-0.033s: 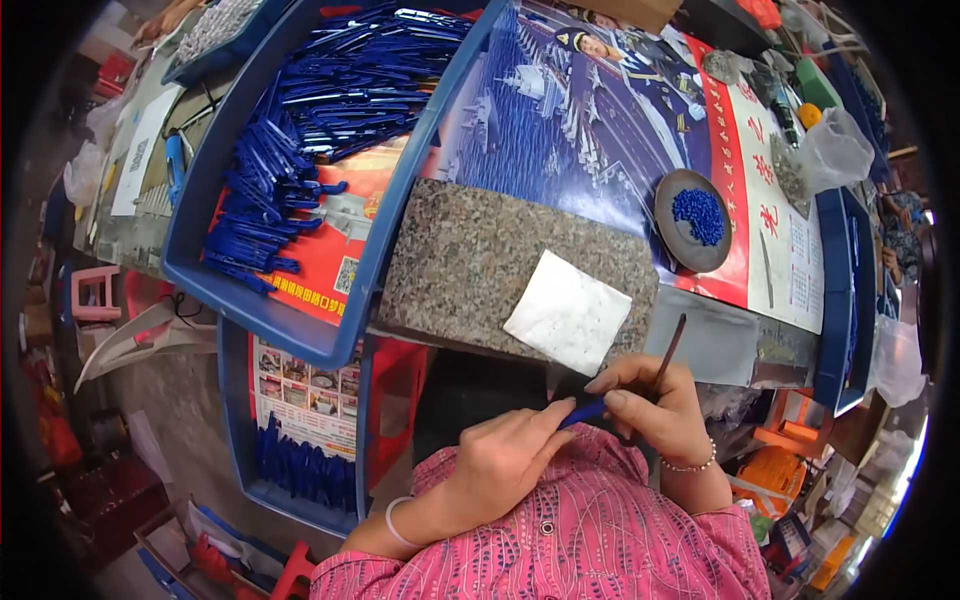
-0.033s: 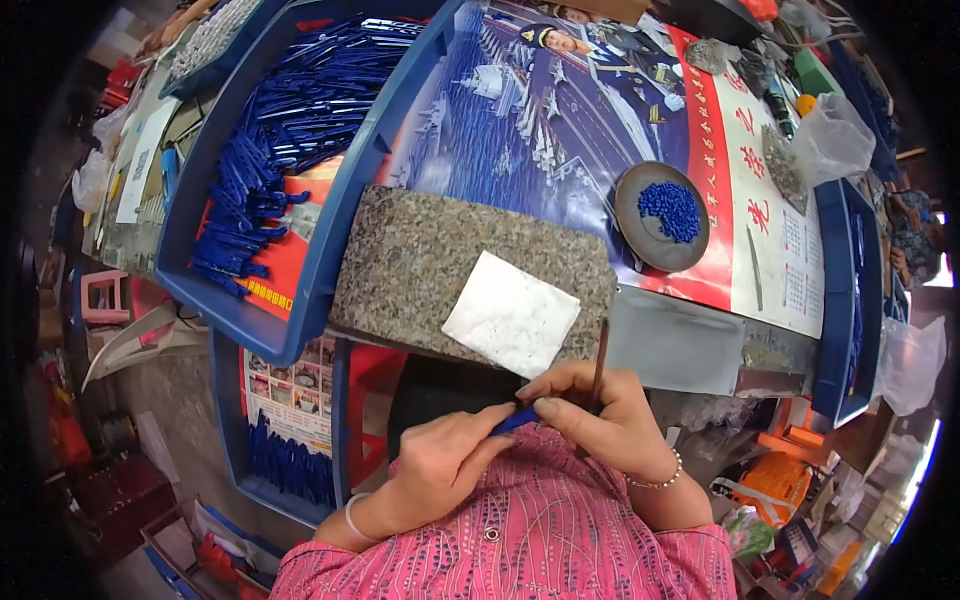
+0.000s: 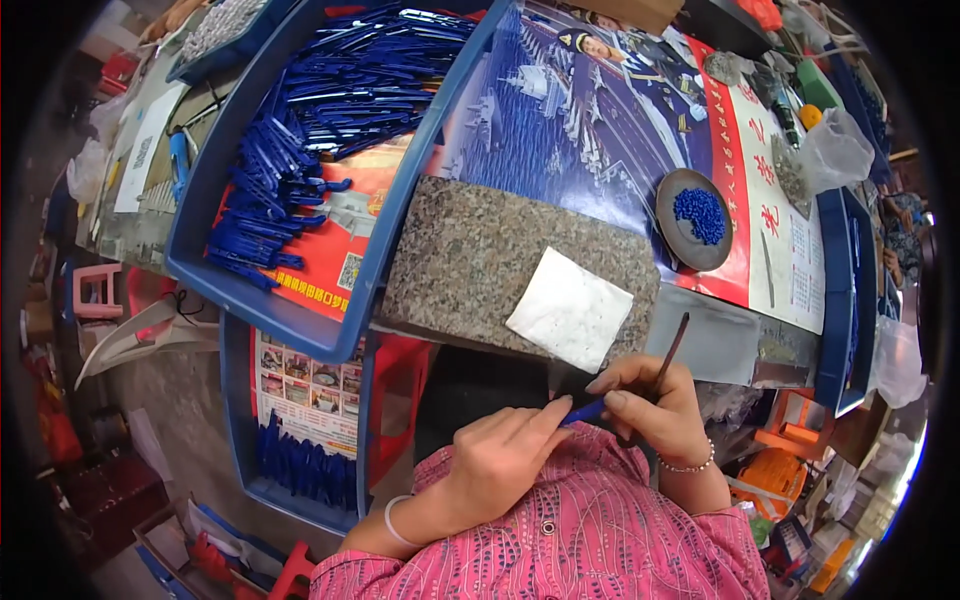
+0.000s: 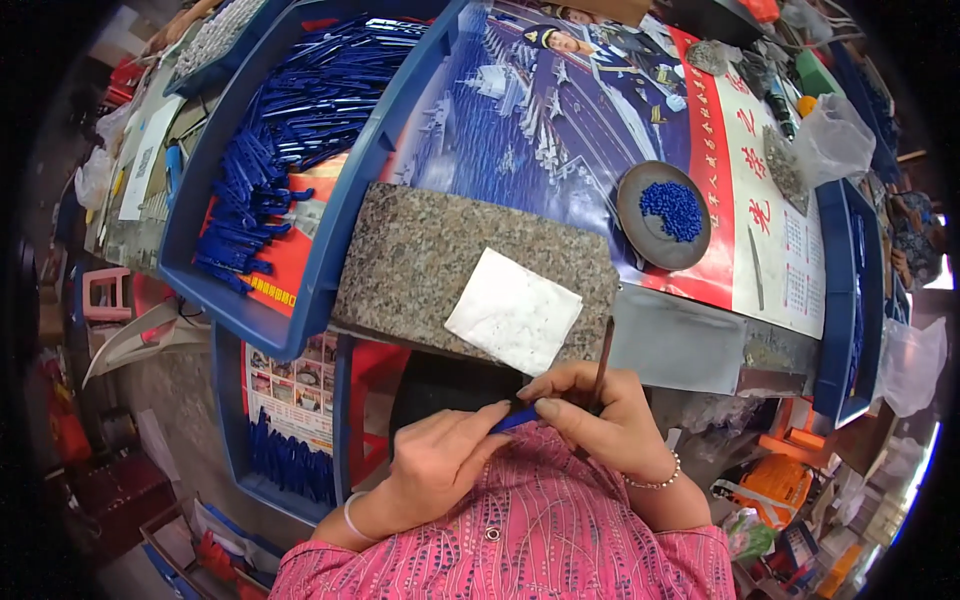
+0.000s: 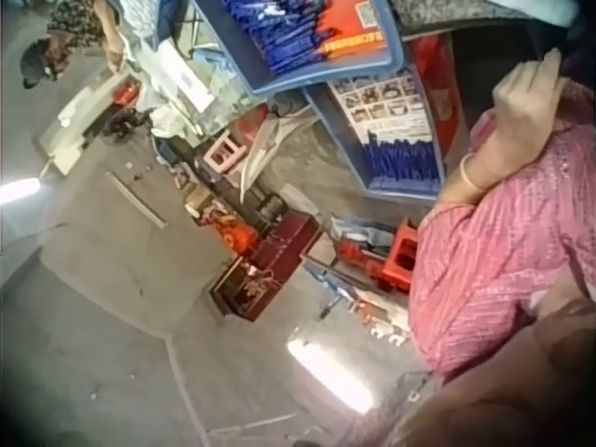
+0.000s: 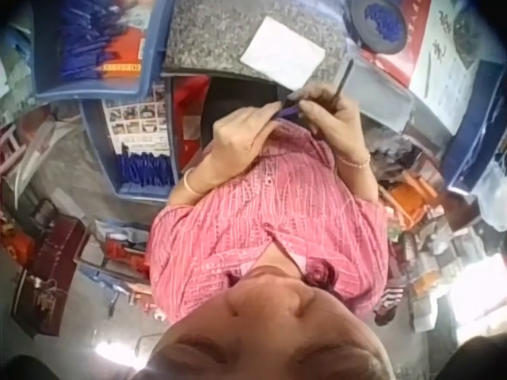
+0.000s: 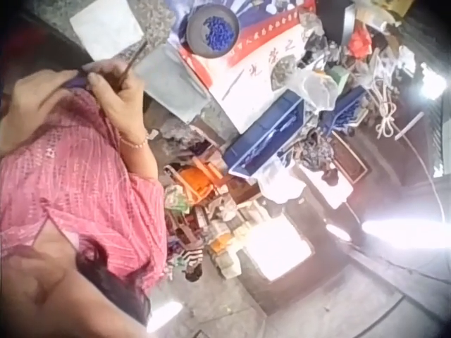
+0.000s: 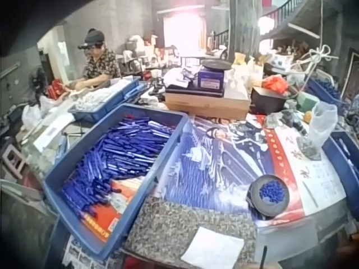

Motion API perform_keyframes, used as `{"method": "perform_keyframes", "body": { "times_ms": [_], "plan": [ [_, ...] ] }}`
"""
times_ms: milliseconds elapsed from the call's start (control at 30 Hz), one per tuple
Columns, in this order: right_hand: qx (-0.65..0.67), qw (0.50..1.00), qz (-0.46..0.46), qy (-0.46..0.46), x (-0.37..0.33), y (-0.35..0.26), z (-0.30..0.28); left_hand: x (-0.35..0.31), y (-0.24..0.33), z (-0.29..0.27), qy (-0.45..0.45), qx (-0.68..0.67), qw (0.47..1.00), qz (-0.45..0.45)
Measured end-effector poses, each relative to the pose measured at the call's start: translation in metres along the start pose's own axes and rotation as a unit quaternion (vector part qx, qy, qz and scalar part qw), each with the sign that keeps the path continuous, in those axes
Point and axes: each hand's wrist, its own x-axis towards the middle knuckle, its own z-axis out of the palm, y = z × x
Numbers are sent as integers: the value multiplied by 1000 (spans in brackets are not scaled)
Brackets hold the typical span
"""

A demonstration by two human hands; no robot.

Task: The worker is assembling small blue plastic pen components on a white square card at a manual workstation.

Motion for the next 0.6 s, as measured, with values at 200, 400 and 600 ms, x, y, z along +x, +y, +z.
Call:
{"method": "perform_keyframes", "body": {
  "times_ms": [200, 400, 600],
  "plan": [
    [41, 999, -32, 10, -9, 11, 20, -20, 5, -7, 68, 117, 986, 98],
    [25, 999, -32, 33, -7, 28, 33, -39, 10, -22, 142, 38, 988, -54],
    [33, 992, -112, 50, 2, 45, 61, -64, -7, -24, 196, -587, 739, -266]
  ]
}}
